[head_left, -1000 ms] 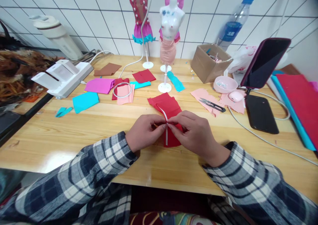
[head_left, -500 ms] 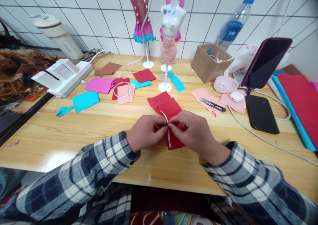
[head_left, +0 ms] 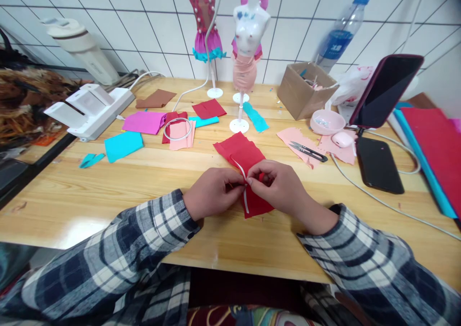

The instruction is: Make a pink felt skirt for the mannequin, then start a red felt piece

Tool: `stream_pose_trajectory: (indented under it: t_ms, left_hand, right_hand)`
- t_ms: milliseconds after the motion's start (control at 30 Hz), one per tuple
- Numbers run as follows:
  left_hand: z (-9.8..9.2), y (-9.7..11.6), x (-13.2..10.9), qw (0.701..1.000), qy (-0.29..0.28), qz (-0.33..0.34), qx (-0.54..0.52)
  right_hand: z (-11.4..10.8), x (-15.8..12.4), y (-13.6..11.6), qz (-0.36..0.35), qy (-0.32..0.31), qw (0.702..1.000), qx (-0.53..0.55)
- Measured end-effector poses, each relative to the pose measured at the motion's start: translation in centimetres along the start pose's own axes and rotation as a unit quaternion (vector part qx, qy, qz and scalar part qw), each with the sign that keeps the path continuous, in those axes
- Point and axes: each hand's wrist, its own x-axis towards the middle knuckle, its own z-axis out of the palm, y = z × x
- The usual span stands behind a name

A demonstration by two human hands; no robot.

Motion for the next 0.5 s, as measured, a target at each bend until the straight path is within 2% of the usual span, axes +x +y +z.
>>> stream_pose_trajectory:
  t_ms: [333,500]
  left_hand:
    - [-0.01,-0.09,-0.08,1.000,0.005,0.009,-0.018]
    - [-0.30,0.09,-0.04,0.999,-0.012,0.001,-0.032]
  right_hand:
    - [-0.10,0.37,0.38,0.038,-0.016,0.997,0.063]
    - [-0.23,0.46,0.46,0.039,-0.016,0.998,0.054]
